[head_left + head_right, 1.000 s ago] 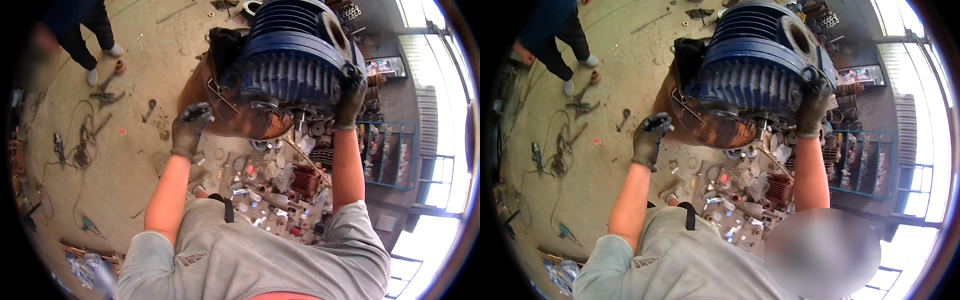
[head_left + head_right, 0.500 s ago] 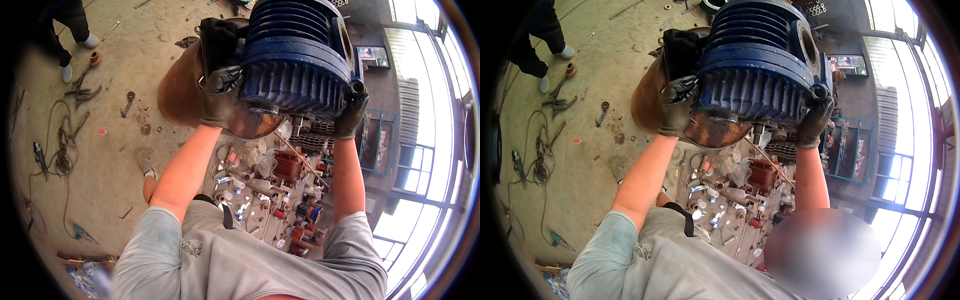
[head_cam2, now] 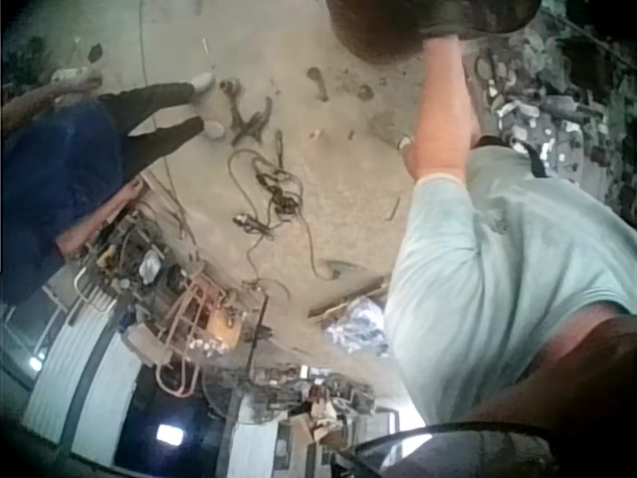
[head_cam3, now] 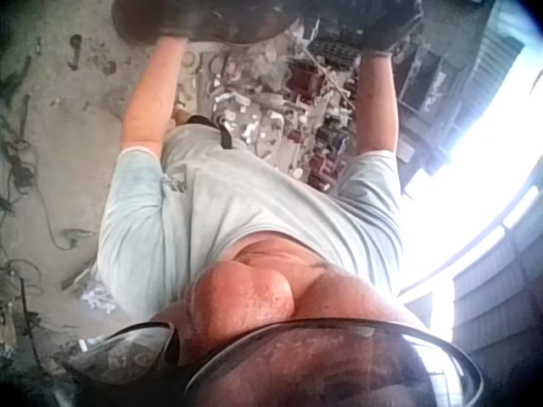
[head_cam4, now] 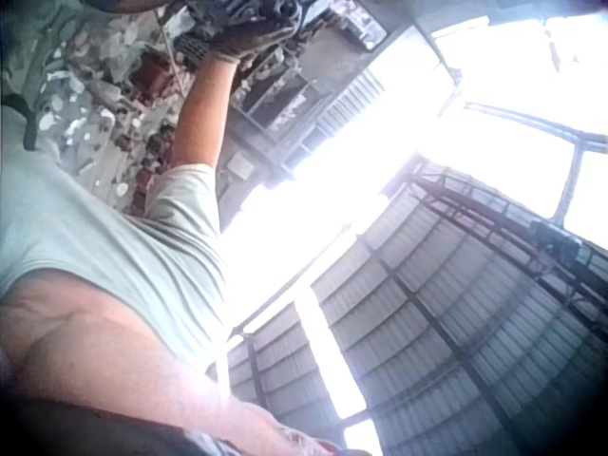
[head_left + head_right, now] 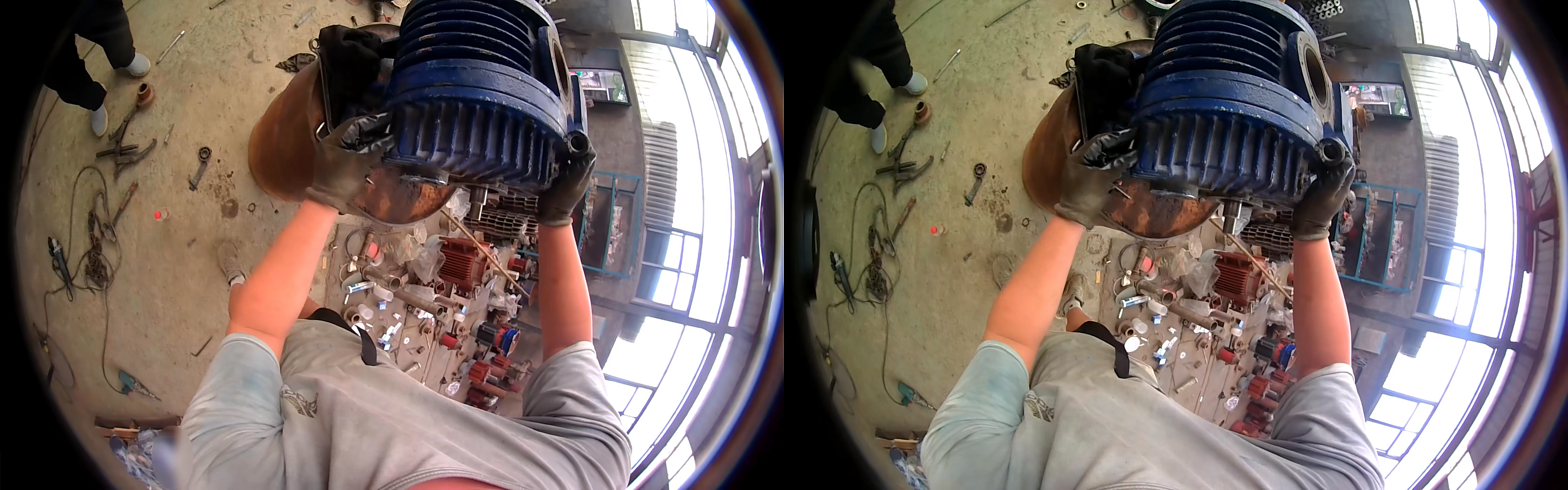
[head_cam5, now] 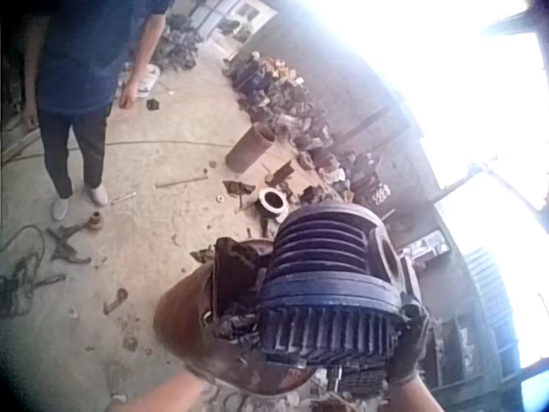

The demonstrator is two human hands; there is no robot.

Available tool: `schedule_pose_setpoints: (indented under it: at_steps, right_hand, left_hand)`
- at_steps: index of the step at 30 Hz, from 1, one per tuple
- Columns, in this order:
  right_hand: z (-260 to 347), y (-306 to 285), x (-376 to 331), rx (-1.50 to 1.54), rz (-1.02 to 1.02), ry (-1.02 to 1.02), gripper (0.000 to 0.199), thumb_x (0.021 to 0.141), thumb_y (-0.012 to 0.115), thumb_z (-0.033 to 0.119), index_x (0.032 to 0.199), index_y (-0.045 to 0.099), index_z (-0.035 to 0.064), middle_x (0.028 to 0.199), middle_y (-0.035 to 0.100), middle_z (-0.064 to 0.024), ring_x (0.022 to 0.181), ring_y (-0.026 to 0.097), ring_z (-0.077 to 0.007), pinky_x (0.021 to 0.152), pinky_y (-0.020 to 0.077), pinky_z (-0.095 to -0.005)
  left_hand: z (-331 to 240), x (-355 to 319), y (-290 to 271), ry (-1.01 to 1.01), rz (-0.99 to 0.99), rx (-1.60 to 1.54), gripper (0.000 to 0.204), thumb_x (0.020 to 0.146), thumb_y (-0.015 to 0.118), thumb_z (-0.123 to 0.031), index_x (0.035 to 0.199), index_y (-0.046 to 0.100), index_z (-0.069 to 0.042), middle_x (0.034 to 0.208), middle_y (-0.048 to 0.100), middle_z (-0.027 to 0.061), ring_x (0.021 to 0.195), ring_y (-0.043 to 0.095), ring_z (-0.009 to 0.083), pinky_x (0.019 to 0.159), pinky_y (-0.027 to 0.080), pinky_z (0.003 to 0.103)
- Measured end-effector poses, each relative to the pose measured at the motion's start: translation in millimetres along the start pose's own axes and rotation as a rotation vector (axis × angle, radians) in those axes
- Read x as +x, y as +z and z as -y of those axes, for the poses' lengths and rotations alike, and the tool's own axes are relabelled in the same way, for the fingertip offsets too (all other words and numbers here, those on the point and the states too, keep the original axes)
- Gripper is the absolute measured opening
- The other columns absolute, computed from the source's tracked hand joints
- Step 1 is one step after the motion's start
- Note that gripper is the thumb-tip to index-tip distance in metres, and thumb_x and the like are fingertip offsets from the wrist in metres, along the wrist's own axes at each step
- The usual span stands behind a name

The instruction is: The person works on a large blue electric motor with a coworker. They use a wrench to loosen bolts on the motor housing and a hammer to tap components. The person also applies grease to the motor shaft area.

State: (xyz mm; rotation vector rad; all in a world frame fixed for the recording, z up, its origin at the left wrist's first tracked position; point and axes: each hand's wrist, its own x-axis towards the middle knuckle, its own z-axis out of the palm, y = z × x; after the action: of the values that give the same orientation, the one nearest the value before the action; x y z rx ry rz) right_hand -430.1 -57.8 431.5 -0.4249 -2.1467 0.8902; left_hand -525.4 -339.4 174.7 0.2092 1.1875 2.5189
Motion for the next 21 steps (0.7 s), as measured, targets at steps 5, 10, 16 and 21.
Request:
schedule_pose_setpoints:
  at_steps: [5, 10, 16, 21]
  right_hand:
    - [4.1, 3.6, -3.8, 0.028, 0.012, 0.033, 0.048, 0.114, 0.036, 0.045, 0.131, 0.063, 0.0076, 0.113, 0.062, -0.0040, 0.101, 0.057, -0.0158, 0.096, 0.0467, -0.0348]
    - [5.7, 5.4, -7.3, -0.004, 0.020, 0.014, 0.052, 0.114, 0.037, 0.047, 0.136, 0.061, 0.0070, 0.118, 0.063, -0.0052, 0.104, 0.058, -0.0170, 0.099, 0.0462, -0.0354]
    - [-0.6, -3.9, 1.7, -0.032, 0.045, 0.018, 0.053, 0.114, 0.039, 0.048, 0.138, 0.061, 0.0071, 0.120, 0.064, -0.0065, 0.108, 0.059, -0.0182, 0.101, 0.0466, -0.0376]
    - [7.8, 5.2, -14.5, 0.159, -0.015, 0.161, 0.049, 0.114, 0.040, 0.043, 0.135, 0.061, 0.0034, 0.127, 0.065, -0.0114, 0.122, 0.061, -0.0243, 0.113, 0.0453, -0.0443]
  left_hand:
    - [-19.1, 2.1, -5.0, -0.108, 0.083, -0.017, 0.041, 0.092, 0.081, 0.000, 0.132, 0.071, 0.000, 0.122, 0.076, 0.0054, 0.112, 0.068, 0.0111, 0.099, 0.055, 0.027]
    - [-6.1, 14.6, 2.3, 0.026, -0.017, 0.001, 0.035, 0.092, 0.080, -0.003, 0.125, 0.070, -0.001, 0.112, 0.077, 0.0055, 0.103, 0.070, 0.0115, 0.094, 0.056, 0.028]
    - [21.3, 32.4, 9.1, 0.263, -0.192, 0.203, 0.039, 0.091, 0.081, -0.008, 0.127, 0.065, -0.004, 0.111, 0.074, 0.0063, 0.097, 0.071, 0.0153, 0.091, 0.058, 0.031]
    - [-6.7, 43.4, -14.5, 0.571, 0.022, 0.668, 0.070, 0.086, 0.086, -0.023, 0.147, 0.055, -0.008, 0.141, 0.061, 0.0157, 0.139, 0.056, 0.0291, 0.112, 0.051, 0.040]
